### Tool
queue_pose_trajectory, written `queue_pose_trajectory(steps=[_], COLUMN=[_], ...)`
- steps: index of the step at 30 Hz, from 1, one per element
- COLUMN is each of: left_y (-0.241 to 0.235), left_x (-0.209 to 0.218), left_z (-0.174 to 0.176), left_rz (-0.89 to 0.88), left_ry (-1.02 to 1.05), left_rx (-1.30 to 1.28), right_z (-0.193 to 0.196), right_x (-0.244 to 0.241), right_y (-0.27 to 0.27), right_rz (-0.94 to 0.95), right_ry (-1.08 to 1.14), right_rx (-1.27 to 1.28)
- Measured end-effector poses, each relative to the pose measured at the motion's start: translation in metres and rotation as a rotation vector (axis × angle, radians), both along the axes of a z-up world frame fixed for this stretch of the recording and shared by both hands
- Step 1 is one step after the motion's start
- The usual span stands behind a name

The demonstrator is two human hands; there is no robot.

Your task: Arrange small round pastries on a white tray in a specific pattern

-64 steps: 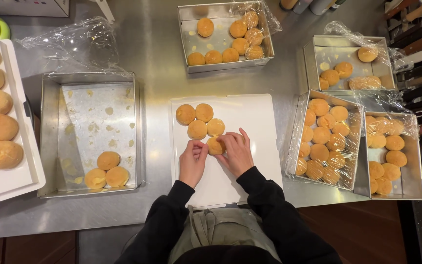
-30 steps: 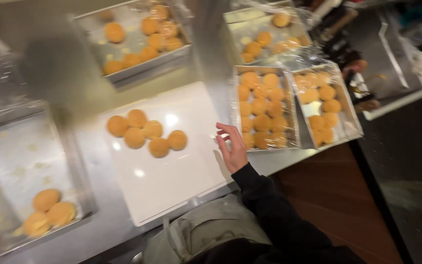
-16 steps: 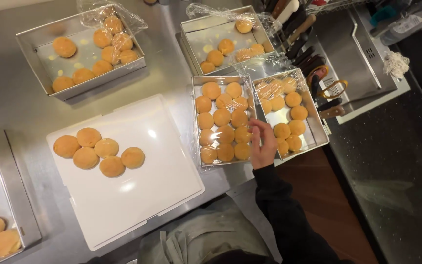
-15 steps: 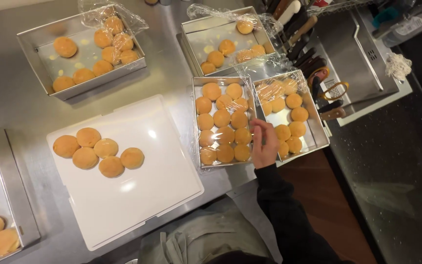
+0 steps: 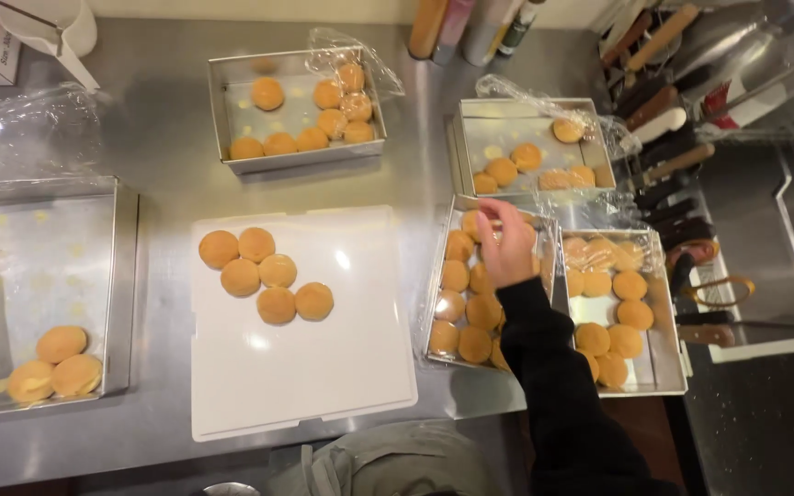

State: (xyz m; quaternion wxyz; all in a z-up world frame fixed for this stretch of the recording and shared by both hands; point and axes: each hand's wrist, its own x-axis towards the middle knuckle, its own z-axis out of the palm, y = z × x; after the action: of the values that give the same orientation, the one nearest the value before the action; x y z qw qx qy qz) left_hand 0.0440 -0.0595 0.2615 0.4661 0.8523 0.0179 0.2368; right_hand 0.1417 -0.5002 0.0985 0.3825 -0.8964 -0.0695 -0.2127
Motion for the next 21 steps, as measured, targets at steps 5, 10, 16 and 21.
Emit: queue_pose_trajectory(steps=[5, 10, 16, 21], left_y=[0.065, 0.191, 0.378, 0.377], left_x=[-0.002, -0.083, -0.114, -0.085], left_z=[0.008, 0.037, -0.177, -0.236], left_rz=[0.140, 0.420, 0.347, 0.254], left_ry=[-0.005, 0.048, 0.538, 0.744], left_rx=[0.093, 0.289, 0.571, 0.480], right_z=[0.011, -0.020, -0.021, -0.008], right_x=[0.039, 0.025, -0.023, -0.051], right_y=[0.054, 0.116, 0.158, 0.180], right_rz=[0.095, 0.275, 0.290, 0.263], right_ry=[0.078, 0.202, 0.375, 0.345], right_rx=[0.021, 0.094, 0.051, 0.024])
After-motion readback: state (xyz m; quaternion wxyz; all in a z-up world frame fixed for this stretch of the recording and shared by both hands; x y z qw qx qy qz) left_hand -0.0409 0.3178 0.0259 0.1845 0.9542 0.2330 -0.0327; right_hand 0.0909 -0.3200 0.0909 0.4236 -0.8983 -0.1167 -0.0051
